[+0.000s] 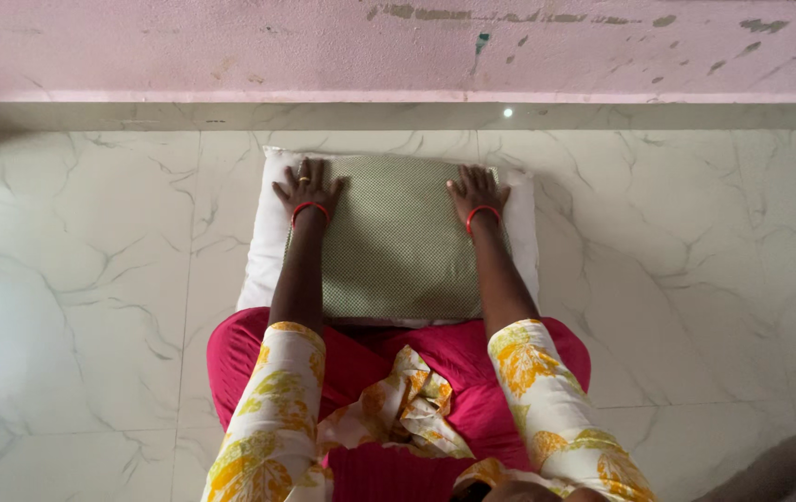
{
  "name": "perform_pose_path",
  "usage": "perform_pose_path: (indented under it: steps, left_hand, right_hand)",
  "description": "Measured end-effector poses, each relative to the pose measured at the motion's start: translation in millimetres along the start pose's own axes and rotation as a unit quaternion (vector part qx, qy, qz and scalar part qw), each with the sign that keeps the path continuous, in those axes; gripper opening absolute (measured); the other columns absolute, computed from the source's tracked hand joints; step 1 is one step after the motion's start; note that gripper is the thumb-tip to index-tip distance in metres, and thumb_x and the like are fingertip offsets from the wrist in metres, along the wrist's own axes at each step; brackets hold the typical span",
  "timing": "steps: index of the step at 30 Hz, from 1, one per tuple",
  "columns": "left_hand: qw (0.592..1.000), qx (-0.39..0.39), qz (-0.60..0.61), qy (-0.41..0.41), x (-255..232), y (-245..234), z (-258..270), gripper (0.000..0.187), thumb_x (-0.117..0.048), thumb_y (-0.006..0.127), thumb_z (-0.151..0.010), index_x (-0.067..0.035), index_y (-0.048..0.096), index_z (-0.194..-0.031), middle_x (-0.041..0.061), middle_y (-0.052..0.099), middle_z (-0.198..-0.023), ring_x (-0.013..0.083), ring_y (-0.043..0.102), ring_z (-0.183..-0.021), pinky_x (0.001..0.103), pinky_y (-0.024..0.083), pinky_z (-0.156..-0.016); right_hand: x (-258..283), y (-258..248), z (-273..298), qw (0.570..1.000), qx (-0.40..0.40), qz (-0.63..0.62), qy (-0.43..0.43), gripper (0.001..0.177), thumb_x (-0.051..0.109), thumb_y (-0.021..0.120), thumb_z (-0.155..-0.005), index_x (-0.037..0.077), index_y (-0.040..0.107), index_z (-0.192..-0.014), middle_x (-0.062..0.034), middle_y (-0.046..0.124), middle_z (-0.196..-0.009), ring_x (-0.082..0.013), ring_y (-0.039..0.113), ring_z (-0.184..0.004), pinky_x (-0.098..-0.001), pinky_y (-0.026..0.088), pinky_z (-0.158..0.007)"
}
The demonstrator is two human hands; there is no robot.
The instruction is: The person sits on the floor and puts pillowcases on several pillows one by one. They insert the pillows into the cases, adjust the fabric, and smooth the surfaces.
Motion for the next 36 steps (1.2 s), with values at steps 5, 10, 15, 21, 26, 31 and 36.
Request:
perform_pose_path:
  steps: [5, 10, 15, 21, 26, 31, 36]
  left_hand:
    - [0.958, 0.049, 0.173, -0.226, 75, -9, 38, 0.108, -0.086, 0.050, -0.076, -0.035, 0.014, -0.165, 0.017, 0.027, -0.165, 0.0381, 0.033, -0.148, 0.064, 0.026, -0.116]
    - [0.933, 0.062, 0.250, -0.251, 124, 28, 23, 0.114, -0.090, 0.059, -0.075, -0.005, 0.040, -0.148, 0.024, 0.059, -0.142, 0.0413, 0.059, -0.129, 0.058, 0.045, -0.106]
    - [0.934, -0.038, 0.294, -0.202, 142, 34, 21, 0.099, -0.071, 0.081, -0.071, 0.000, 0.047, -0.133, 0.030, 0.063, -0.130, 0.0461, 0.064, -0.118, 0.052, 0.054, -0.097]
    - [0.937, -0.082, 0.296, -0.165, 156, 5, 32, 0.092, -0.064, 0.088, -0.072, 0.000, 0.051, -0.127, 0.031, 0.064, -0.126, 0.0485, 0.064, -0.115, 0.053, 0.053, -0.097]
    - [0.932, -0.082, 0.300, -0.189, 176, -20, 37, 0.095, -0.065, 0.089, -0.072, 0.001, 0.050, -0.129, 0.030, 0.063, -0.127, 0.0464, 0.064, -0.115, 0.052, 0.053, -0.096]
    - [0.918, -0.109, 0.319, -0.210, 196, -32, 43, 0.093, -0.061, 0.090, -0.073, 0.000, 0.050, -0.132, 0.028, 0.064, -0.128, 0.0451, 0.065, -0.114, 0.052, 0.054, -0.095]
    - [0.889, -0.132, 0.353, -0.261, 244, -44, 61, 0.091, -0.058, 0.090, -0.074, -0.002, 0.051, -0.134, 0.027, 0.064, -0.129, 0.0428, 0.066, -0.113, 0.050, 0.055, -0.096]
  right_hand:
    - [-58, 9, 20, 0.994, 0.032, -0.061, 0.085, 0.082, 0.074, 0.025, -0.096, 0.034, 0.006, -0.166, 0.0051, 0.004, -0.175, -0.0230, 0.007, -0.160, -0.0644, 0.007, -0.124]
    - [-124, 20, 46, 0.980, 0.069, -0.179, 0.049, 0.084, 0.069, 0.040, -0.099, 0.021, 0.017, -0.164, -0.0091, 0.023, -0.169, -0.0305, 0.026, -0.155, -0.0486, 0.024, -0.122]
    - [-226, 9, 115, 0.937, 0.145, -0.314, 0.044, 0.071, 0.058, 0.056, -0.091, 0.013, 0.059, -0.147, -0.0100, 0.059, -0.155, -0.0277, 0.052, -0.144, -0.0390, 0.038, -0.117]
    - [-352, 21, 352, 0.905, -0.275, 0.041, 0.321, 0.110, 0.062, 0.062, -0.085, 0.008, 0.014, -0.169, -0.0281, 0.002, -0.172, -0.0501, 0.001, -0.156, -0.0787, 0.006, -0.112]
    - [-345, 60, 478, 0.837, -0.203, -0.072, 0.504, 0.133, 0.085, 0.059, -0.072, 0.013, 0.004, -0.169, -0.0260, -0.002, -0.173, -0.0472, -0.002, -0.159, -0.0896, 0.005, -0.107]
    - [-307, 88, 464, 0.845, -0.180, -0.066, 0.498, 0.141, 0.087, 0.064, -0.062, 0.020, 0.000, -0.168, -0.0283, -0.001, -0.170, -0.0487, 0.001, -0.157, -0.0870, 0.005, -0.107]
    - [-278, 93, 455, 0.860, -0.254, 0.048, 0.440, 0.116, 0.070, 0.069, -0.083, 0.019, 0.020, -0.174, -0.0315, 0.027, -0.164, -0.0510, 0.025, -0.151, -0.0731, 0.022, -0.119]
Point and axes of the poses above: each hand's wrist, its own z-axis away from the middle knuckle, its own y-axis out of the palm, x = y × z, the point moved 3 cm from there along -z, towards the middle knuckle
